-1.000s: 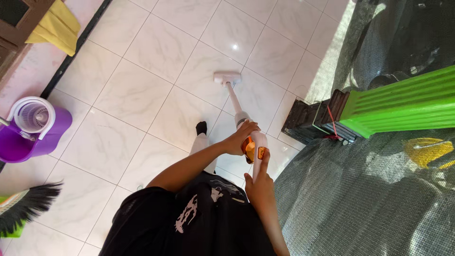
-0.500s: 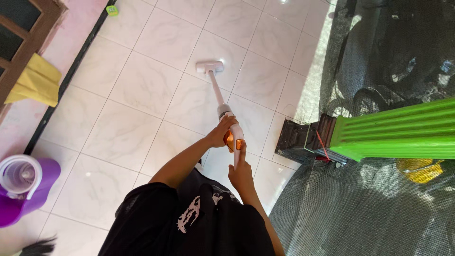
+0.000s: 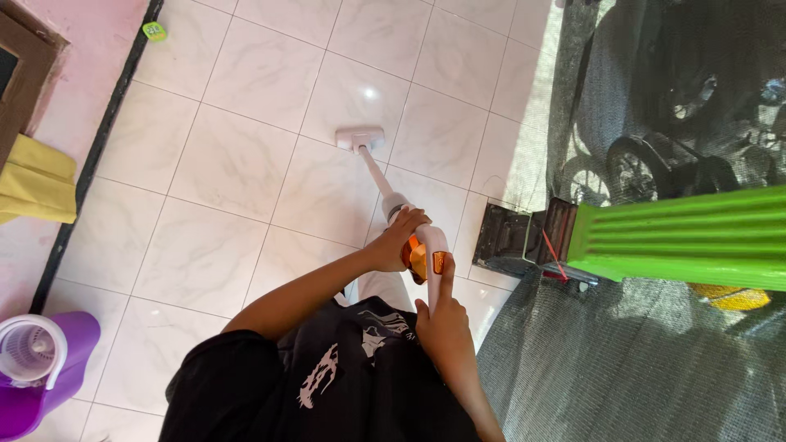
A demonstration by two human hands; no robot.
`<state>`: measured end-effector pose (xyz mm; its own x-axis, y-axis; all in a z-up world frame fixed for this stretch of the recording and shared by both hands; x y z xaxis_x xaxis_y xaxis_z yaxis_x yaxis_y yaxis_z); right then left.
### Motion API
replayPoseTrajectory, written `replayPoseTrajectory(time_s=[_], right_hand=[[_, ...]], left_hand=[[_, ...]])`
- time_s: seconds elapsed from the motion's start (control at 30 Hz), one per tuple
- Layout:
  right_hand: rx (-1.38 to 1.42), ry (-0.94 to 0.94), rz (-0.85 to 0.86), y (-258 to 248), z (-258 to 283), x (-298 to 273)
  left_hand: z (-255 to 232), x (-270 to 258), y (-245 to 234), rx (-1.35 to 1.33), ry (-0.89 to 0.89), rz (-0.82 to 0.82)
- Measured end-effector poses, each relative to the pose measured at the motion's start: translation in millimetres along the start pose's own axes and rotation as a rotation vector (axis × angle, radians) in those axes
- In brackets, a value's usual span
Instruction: The person vacuums the tiled floor using a handheld vacuum cleaner, moving the nozzle across various areas of the floor in a hallway.
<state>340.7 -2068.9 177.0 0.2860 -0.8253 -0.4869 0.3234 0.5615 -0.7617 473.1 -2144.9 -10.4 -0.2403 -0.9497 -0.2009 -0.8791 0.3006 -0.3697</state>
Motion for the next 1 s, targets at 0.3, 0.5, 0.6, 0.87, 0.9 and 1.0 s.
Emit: replayPoseTrajectory(time_s=[0.3, 0.5, 0.6, 0.87, 0.9, 1.0], right_hand=[[-0.019, -0.149, 0.023, -48.9, 3.6, 124.5], [0.057, -0.294, -0.047, -50.9, -15.3, 232.3], [0.099, -0.297, -0.041, -46.4, -30.0, 275.8], [0.198, -0.299, -0.067, -63.9, -70.1, 269.1], [0.211, -0.299, -0.070, -66.0, -71.4, 258.5], [0.200, -0.213, 0.021, -75.8, -74.8, 217.7]], left_hand=[[13.6, 103.3, -66.3, -0.033, 0.006, -0.138], [34.7, 187.0, -106.9, -0.022, -0.045, -0.210], [48.5, 218.3, -114.3, 0.019, -0.024, -0.282], [46.4, 243.7, -85.6, 0.324, -0.067, -0.171], [40.6, 238.1, -81.9, 0.328, -0.075, -0.108], [13.3, 215.4, -69.3, 0.330, 0.040, -0.004]])
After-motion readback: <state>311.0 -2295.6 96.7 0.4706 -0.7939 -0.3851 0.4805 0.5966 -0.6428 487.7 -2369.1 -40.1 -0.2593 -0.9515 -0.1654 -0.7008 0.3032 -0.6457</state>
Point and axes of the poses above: each hand's wrist, its own x-axis towards the middle knuckle, its own y-axis out of the palm, z = x × y, the point moved 5 cm from there along x, towards the middle knuckle, and after that the axes turned 11 degrees about -y, right-handed, at the moved point
